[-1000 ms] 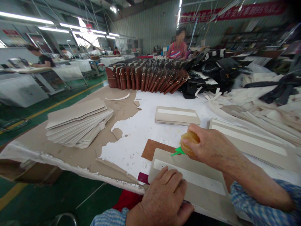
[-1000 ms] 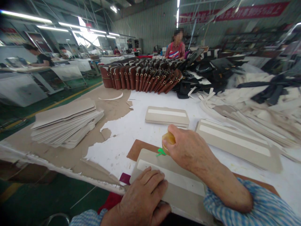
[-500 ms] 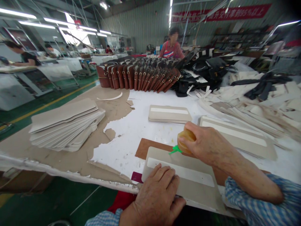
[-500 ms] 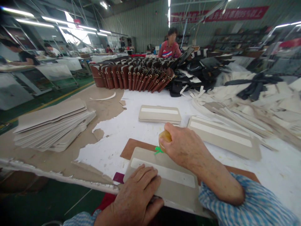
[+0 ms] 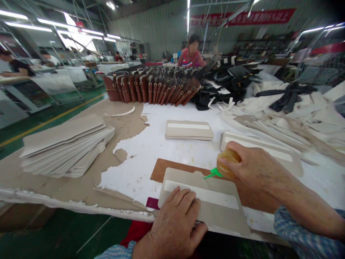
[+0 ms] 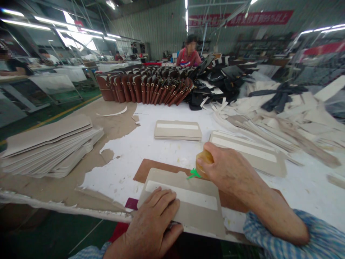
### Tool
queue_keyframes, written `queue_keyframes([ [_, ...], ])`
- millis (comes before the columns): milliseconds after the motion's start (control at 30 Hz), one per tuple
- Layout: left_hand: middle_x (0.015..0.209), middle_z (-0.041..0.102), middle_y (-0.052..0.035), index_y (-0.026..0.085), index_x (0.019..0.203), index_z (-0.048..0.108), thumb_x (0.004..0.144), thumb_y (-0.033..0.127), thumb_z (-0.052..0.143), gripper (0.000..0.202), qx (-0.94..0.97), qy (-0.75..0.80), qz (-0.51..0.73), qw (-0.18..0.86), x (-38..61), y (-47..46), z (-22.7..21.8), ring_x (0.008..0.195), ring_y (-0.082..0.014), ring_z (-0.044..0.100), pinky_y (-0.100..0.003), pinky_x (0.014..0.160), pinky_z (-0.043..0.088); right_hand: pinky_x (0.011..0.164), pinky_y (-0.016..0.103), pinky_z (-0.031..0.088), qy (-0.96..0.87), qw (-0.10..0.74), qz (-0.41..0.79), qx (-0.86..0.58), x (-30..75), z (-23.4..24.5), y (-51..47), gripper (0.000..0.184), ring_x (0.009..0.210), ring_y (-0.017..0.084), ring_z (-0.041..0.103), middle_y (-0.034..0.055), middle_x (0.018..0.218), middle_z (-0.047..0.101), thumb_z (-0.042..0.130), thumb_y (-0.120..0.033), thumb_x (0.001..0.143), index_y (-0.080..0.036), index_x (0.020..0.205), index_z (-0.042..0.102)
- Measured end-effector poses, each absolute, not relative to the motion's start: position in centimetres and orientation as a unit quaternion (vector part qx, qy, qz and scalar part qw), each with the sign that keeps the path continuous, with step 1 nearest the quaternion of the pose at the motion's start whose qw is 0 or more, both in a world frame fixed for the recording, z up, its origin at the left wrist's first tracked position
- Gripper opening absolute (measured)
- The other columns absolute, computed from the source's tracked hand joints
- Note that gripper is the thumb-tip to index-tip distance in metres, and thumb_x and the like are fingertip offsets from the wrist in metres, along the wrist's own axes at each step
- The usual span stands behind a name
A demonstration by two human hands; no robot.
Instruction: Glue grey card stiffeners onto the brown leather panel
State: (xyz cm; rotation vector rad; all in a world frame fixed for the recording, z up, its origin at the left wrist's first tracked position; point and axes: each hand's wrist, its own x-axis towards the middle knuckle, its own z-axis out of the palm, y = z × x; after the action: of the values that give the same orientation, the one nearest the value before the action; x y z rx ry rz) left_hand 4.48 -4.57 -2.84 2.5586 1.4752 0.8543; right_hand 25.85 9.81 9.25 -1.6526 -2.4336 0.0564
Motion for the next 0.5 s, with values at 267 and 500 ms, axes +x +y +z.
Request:
queue_keyframes([
  [267,0.132,0.070,-0.0137,0.014,0.127,0.066,0.103,0.040,0.059,0.036,0.840,0.471,0.270,0.009,4.4,-4.5,-2.3,0.126,-0.0316,0.064,-0.053,0.118,0.051,0.061,0.035,0.031,-0.765,0.078,0.055,-0.637,28.3,9.7,9.0,0.017,0.058,0.022,0.051,0.0014,0.061,0.056,0.060,-0.036,0.092,-0.027,0.081,0.052],
  [500,0.131,0.071,-0.0142,0.013,0.129,0.066,0.101,0.038,0.062,0.037,0.842,0.466,0.272,0.001,4.1,-4.3,-2.5,0.124,-0.0309,0.066,-0.055,0.116,0.054,0.061,0.037,0.036,-0.746,0.096,0.070,-0.655,31.7,9.0,8.7,0.020,0.059,0.024,0.056,0.0034,0.062,0.061,0.055,-0.039,0.095,-0.027,0.079,0.053],
])
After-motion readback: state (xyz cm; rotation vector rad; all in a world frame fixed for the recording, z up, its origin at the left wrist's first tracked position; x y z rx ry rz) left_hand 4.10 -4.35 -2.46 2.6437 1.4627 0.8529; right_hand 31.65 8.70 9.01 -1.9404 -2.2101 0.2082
